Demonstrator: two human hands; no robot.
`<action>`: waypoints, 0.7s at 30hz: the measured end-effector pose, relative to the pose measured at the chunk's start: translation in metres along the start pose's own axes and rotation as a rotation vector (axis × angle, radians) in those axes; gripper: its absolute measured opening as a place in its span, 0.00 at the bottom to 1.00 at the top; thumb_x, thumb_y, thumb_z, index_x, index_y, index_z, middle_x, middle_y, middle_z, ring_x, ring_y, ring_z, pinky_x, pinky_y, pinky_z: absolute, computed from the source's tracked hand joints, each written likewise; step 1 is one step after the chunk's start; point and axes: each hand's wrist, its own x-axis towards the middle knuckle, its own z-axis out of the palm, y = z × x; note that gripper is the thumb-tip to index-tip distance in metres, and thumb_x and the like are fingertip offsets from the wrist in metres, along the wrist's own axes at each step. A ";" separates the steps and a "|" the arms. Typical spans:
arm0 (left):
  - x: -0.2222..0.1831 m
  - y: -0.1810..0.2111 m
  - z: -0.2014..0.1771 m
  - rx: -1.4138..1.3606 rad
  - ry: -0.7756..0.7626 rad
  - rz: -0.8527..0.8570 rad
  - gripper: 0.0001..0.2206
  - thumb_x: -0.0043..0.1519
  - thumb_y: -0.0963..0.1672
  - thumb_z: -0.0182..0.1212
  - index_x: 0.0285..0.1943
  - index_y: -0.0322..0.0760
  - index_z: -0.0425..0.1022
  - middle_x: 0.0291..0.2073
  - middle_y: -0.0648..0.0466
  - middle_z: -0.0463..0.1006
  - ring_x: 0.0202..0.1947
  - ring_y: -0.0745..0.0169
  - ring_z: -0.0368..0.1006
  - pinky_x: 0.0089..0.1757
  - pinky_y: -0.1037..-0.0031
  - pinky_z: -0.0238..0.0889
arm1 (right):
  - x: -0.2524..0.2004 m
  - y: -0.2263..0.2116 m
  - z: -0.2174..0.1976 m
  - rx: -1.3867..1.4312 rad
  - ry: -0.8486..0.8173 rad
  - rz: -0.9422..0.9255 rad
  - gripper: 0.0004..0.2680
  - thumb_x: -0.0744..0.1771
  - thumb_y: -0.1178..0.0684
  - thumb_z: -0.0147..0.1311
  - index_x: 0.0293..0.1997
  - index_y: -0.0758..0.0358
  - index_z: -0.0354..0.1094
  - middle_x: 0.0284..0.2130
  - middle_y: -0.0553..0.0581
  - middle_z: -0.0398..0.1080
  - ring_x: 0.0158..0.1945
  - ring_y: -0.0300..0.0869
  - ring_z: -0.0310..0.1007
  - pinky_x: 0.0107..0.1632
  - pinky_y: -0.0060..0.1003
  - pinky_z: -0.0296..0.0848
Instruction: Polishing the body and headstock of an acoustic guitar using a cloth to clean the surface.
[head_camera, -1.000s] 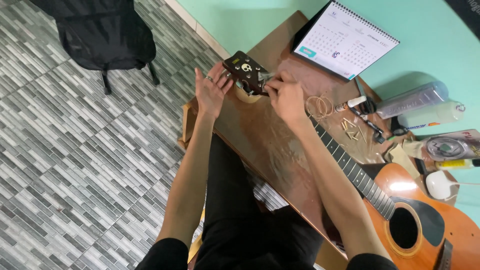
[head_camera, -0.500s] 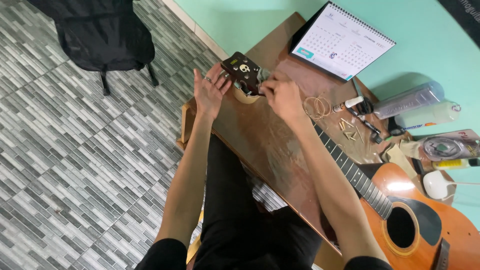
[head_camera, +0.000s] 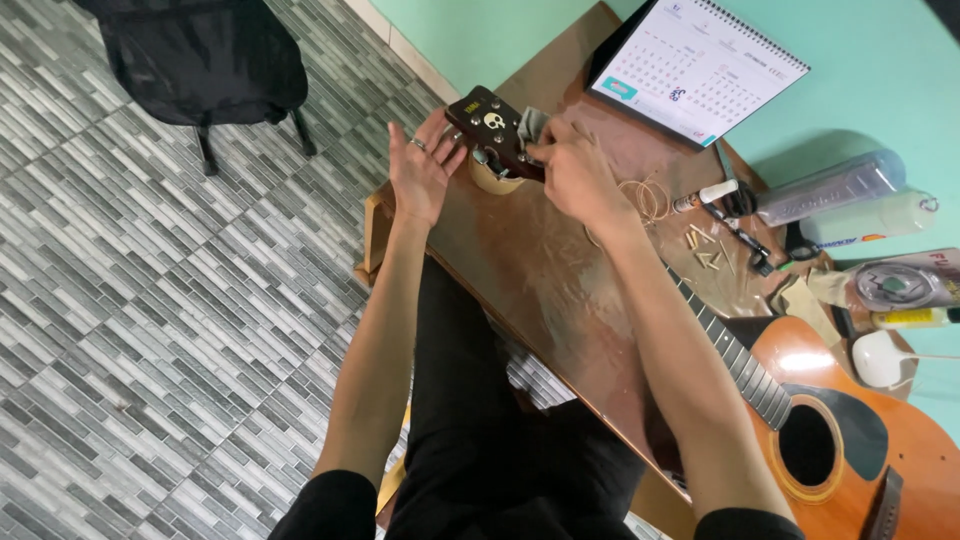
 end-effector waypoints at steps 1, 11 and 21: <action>0.000 0.001 0.001 0.004 0.000 -0.005 0.45 0.63 0.69 0.33 0.76 0.36 0.61 0.75 0.42 0.55 0.73 0.35 0.55 0.68 0.48 0.50 | -0.003 -0.001 -0.008 0.004 0.001 0.005 0.13 0.65 0.62 0.52 0.49 0.53 0.81 0.41 0.58 0.69 0.46 0.62 0.68 0.50 0.53 0.70; 0.002 -0.002 -0.005 0.021 0.019 -0.006 0.46 0.62 0.70 0.34 0.75 0.38 0.64 0.73 0.47 0.59 0.71 0.40 0.60 0.65 0.52 0.58 | -0.032 -0.027 -0.017 0.108 0.030 -0.017 0.11 0.63 0.62 0.53 0.42 0.49 0.79 0.39 0.56 0.68 0.43 0.59 0.72 0.44 0.52 0.75; -0.014 0.020 0.030 -0.073 0.064 -0.003 0.43 0.56 0.65 0.49 0.68 0.29 0.68 0.55 0.49 0.74 0.47 0.58 0.73 0.56 0.61 0.67 | 0.016 -0.072 0.012 -0.552 0.346 -0.163 0.10 0.57 0.65 0.60 0.36 0.62 0.78 0.36 0.54 0.73 0.39 0.53 0.64 0.41 0.45 0.68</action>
